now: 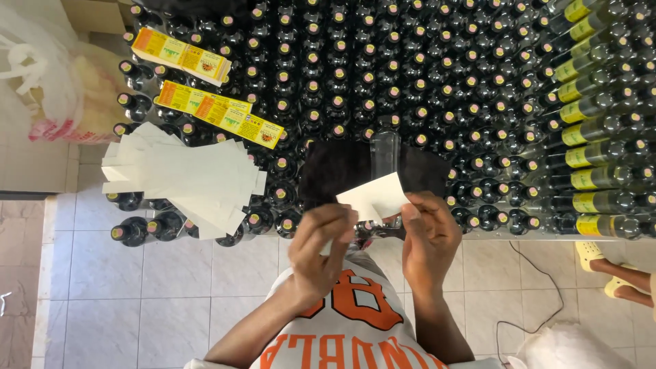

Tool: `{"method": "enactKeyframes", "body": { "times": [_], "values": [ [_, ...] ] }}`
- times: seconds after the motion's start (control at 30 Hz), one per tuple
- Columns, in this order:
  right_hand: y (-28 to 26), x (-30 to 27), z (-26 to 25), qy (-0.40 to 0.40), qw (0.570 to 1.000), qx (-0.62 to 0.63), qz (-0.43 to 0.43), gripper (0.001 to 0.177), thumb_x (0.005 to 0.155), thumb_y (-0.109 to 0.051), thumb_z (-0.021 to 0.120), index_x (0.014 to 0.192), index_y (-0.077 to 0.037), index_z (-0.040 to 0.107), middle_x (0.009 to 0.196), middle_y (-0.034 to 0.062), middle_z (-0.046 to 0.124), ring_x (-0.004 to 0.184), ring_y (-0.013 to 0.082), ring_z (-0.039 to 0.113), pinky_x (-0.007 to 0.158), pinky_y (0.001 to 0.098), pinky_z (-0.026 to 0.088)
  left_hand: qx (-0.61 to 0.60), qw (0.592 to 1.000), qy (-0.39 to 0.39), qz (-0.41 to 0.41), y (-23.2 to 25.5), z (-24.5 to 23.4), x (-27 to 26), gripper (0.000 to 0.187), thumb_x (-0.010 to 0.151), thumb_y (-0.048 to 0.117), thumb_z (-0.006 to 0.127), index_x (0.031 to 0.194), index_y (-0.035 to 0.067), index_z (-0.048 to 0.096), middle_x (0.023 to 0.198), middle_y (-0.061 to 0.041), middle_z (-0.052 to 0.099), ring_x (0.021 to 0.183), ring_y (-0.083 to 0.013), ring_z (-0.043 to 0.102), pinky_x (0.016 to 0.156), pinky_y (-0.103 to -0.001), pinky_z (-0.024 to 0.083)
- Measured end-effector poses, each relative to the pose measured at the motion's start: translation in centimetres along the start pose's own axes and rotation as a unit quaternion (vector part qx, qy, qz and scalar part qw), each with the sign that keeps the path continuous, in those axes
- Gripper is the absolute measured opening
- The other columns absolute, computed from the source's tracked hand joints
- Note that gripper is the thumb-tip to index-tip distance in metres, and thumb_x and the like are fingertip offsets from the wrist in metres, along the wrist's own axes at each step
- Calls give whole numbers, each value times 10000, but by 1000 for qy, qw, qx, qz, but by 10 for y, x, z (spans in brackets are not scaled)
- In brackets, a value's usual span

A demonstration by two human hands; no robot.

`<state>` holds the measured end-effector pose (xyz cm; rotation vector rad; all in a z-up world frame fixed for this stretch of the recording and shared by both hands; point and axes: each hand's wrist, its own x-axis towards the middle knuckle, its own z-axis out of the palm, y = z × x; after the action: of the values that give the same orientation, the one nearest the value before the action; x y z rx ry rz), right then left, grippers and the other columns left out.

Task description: Manually applying adhesive labels to plastic bottles filled with a dark liquid.

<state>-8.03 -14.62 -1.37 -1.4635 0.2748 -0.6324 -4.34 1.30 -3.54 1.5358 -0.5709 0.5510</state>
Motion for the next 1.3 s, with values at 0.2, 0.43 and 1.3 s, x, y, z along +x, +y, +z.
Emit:
{"method": "enactKeyframes", "body": {
  "times": [0.2, 0.43, 1.3],
  "values": [
    [-38, -20, 30, -121, 974, -156, -109, 229, 1098, -230, 636, 1108, -25, 740, 1077, 109, 751, 888, 156, 733, 633, 209, 552, -183, 949, -186, -177, 39, -18, 22, 640, 1186, 491, 510, 1602, 8, 456, 1625, -234, 563, 1548, -390, 577, 1300, -503, 526],
    [-30, -25, 45, -214, 956, -158, -125, 226, 1121, -161, 590, 1196, -19, 749, 1153, 130, 757, 1046, 248, 769, 881, 306, 671, -188, 948, -52, -251, 35, -26, 26, 527, 1205, 420, 417, 1331, 2, 712, 1310, -185, 780, 1233, -344, 795, 1072, -422, 677],
    [-14, -17, -44, 172, 977, 5, -129, 133, 1076, -173, 670, 1192, -115, 639, 1250, 144, 666, 1203, 394, 687, 801, 447, 681, 196, 962, 123, -143, -39, -104, 61, 150, 1224, 153, 585, 1258, 38, 674, 1162, -70, 760, 578, -47, 338, 566, -230, 225]
  ]
}}
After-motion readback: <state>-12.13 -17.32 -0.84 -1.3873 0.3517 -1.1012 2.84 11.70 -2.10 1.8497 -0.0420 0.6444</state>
